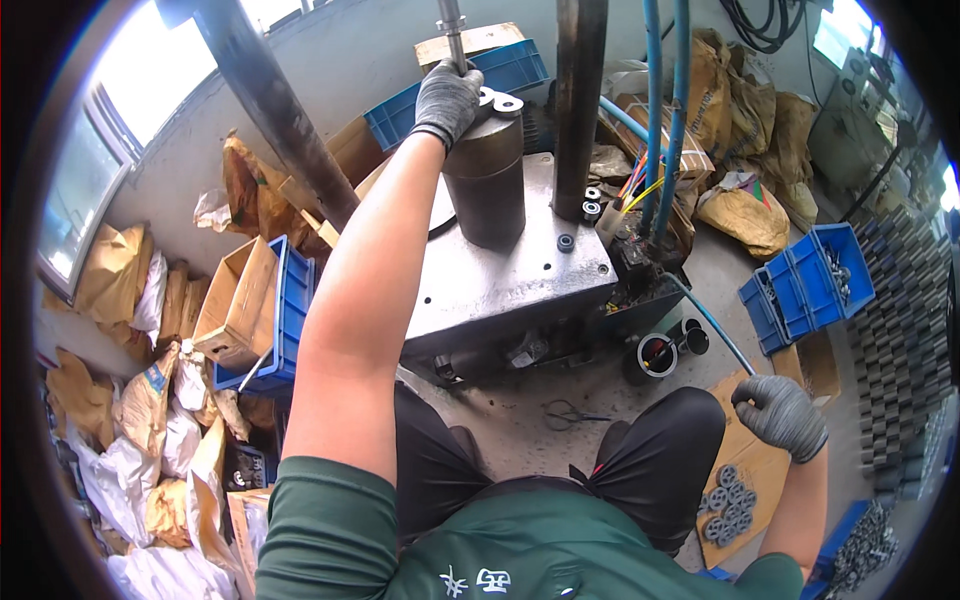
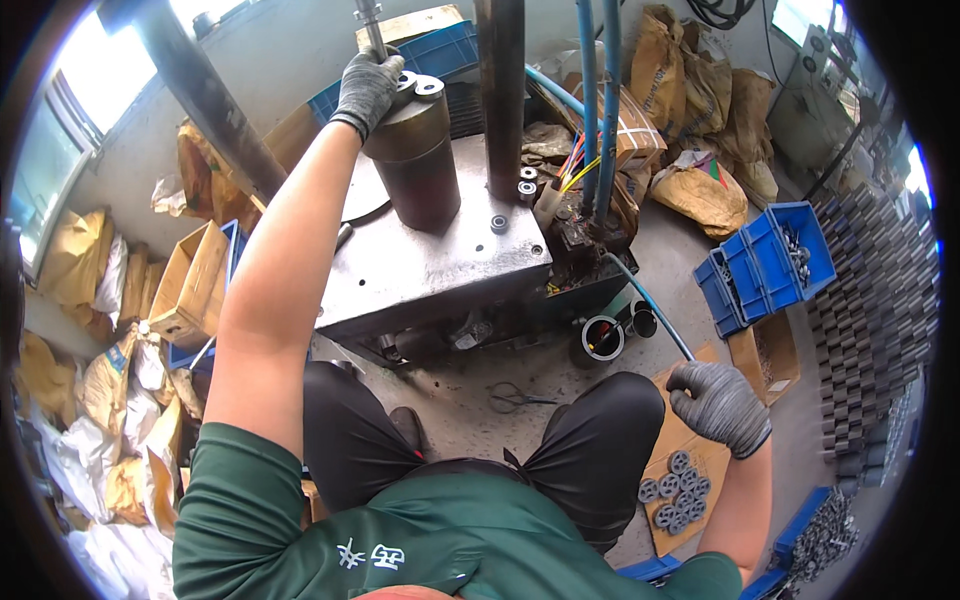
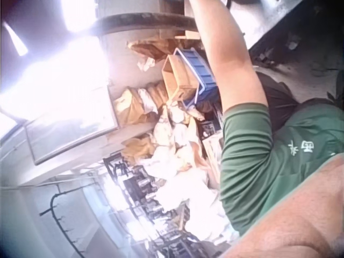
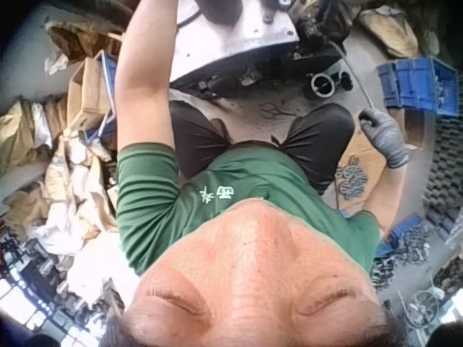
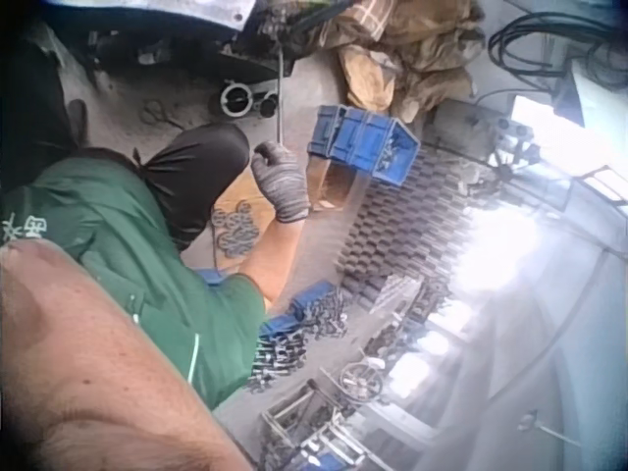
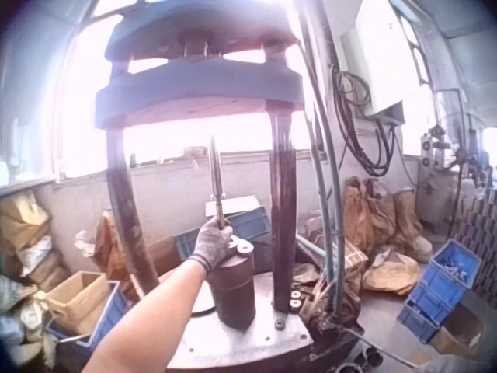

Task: Operating a hydraulic press to assemble or process metal components.

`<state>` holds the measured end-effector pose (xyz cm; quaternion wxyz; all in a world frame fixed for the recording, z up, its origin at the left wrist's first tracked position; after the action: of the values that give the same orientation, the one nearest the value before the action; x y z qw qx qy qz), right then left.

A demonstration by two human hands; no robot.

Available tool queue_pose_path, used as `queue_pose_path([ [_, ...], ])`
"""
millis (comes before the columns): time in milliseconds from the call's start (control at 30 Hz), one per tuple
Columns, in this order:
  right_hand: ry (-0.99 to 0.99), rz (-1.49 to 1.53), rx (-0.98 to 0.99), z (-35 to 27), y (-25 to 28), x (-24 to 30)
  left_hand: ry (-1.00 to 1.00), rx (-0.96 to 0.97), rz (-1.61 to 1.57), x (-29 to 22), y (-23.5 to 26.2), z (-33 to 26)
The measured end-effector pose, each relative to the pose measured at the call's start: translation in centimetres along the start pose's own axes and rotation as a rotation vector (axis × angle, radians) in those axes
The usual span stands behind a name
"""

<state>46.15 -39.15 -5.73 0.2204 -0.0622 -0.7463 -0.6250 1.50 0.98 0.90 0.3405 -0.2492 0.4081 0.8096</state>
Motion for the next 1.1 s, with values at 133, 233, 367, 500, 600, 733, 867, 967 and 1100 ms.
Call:
queue_pose_path([
  [133,-0.067,0.014,-0.041,-0.1,-0.3,0.7,0.018,0.011,-0.040,-0.3,0.3,-0.5],
  [233,-0.069,0.015,-0.055,-0.1,-0.2,1.1,0.001,-0.025,0.039,-0.8,0.6,-0.8],
  [367,-0.094,0.021,-0.104,-0.2,-0.4,1.5,-0.010,-0.076,-0.048,-1.2,0.9,-1.3],
  [500,-0.110,-0.021,-0.147,-0.4,-0.7,1.5,-0.157,-0.190,-0.074,-1.3,0.8,-1.5],
  [600,-0.102,-0.006,-0.184,-0.4,-0.8,1.3,-0.158,-0.188,-0.091,-1.1,0.7,-1.4],
  [733,-0.089,-0.015,-0.226,-0.6,-0.9,1.2,-0.123,-0.131,-0.184,-0.8,0.6,-1.0],
  [867,-0.110,0.011,-0.235,-0.7,-0.9,1.1,-0.085,-0.108,-0.220,-0.7,0.6,-1.0],
  [967,-0.115,0.022,-0.240,-0.7,-1.0,1.0,-0.095,-0.105,-0.260,-0.8,0.6,-1.1],
  [1100,-0.144,0.015,-0.248,-0.8,-1.1,0.9,-0.085,-0.100,-0.289,-0.8,0.7,-1.1],
])
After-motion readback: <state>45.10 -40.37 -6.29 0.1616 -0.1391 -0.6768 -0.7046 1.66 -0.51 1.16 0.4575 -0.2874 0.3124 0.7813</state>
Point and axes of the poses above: each hand's wrist, its own z-axis towards the middle knuckle, its own y-axis out of the back of the hand, x = y × z, the point moved 1 cm from there along z, towards the middle knuckle
